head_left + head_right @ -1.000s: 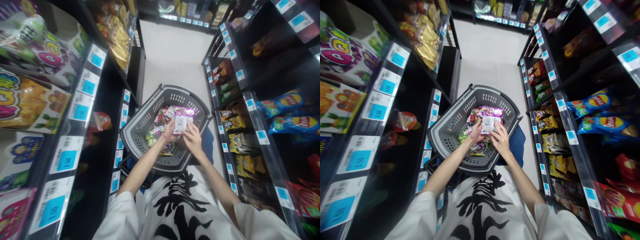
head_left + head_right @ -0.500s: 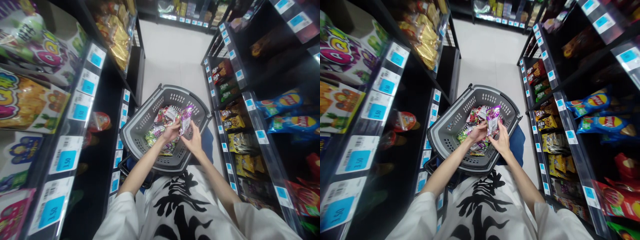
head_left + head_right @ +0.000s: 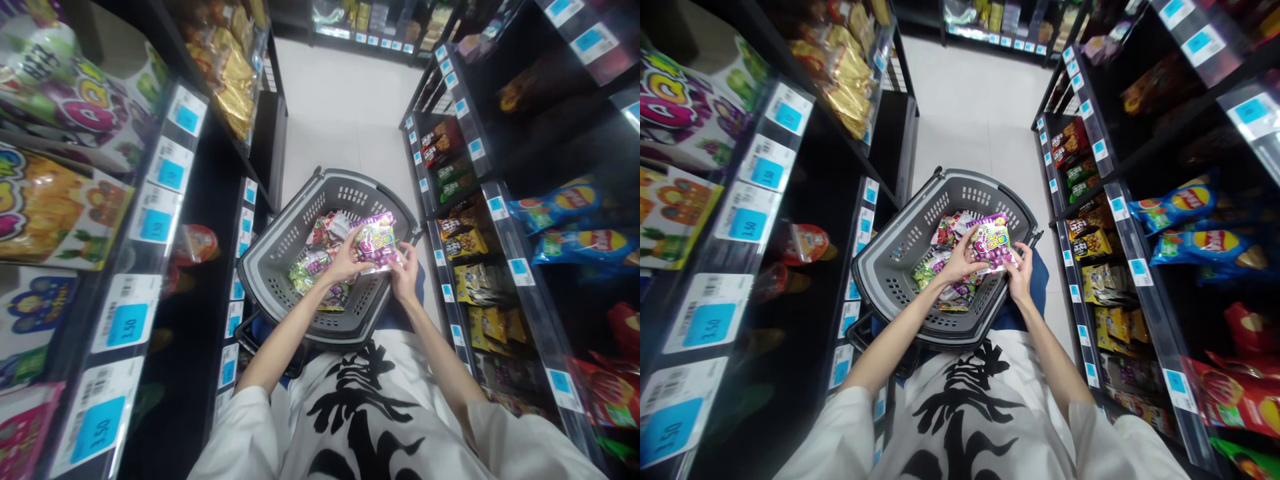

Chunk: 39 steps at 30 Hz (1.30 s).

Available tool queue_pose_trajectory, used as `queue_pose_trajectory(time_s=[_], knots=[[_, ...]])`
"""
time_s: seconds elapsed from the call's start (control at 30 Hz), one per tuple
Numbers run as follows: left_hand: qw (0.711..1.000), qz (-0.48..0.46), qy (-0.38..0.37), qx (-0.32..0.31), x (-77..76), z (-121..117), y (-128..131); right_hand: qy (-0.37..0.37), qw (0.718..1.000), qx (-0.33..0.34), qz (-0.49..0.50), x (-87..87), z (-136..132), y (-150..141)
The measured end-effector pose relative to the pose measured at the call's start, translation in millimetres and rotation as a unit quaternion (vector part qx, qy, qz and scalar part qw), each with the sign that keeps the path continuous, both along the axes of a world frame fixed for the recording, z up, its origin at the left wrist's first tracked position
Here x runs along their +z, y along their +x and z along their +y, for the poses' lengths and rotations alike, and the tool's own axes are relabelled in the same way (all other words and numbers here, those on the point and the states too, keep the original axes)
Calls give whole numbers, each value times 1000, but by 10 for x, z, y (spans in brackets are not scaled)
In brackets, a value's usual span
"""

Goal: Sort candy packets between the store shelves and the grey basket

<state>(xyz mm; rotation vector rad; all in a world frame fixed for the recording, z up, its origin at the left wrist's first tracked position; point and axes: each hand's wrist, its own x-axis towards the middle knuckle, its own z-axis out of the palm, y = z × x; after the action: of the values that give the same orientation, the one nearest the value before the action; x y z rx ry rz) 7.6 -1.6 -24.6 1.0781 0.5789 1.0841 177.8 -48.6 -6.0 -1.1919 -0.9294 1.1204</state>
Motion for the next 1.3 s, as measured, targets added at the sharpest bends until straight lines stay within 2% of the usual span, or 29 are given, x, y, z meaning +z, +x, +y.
queue_pose_trajectory(time_s=[0.13,0.27,0.47,0.57,0.67,0.8,0.87,0.93,1.03,1.1,1.2,1.3], knots=[[998,-28,-54,-2,33,-4,-24,-3,1000,-15,-19,-45,33,-5],[997,-3,-65,36,72,11,-59,34,989,-60,-131,-99,56,-72],[993,95,-9,73,108,-25,-137,87,940,-138,-299,33,-92,-266],[983,165,27,81,62,18,-147,110,880,-186,-423,150,-164,-256],[972,210,88,60,47,14,-140,115,851,-140,-492,354,-264,-204],[955,240,165,55,65,-103,-166,84,852,-35,-516,767,-346,-70],[942,255,206,67,60,-150,-188,71,841,15,-536,949,-323,43],[926,265,256,79,74,-174,-197,71,820,65,-564,1062,-281,170],[921,237,304,54,211,-194,-144,76,797,124,-586,1094,-264,340],[930,208,303,9,373,-215,-50,90,806,160,-563,1059,-319,431],[937,183,293,-61,593,-262,158,123,855,192,-466,999,-509,572],[941,170,263,-130,635,-313,369,130,908,158,-366,931,-820,809]])
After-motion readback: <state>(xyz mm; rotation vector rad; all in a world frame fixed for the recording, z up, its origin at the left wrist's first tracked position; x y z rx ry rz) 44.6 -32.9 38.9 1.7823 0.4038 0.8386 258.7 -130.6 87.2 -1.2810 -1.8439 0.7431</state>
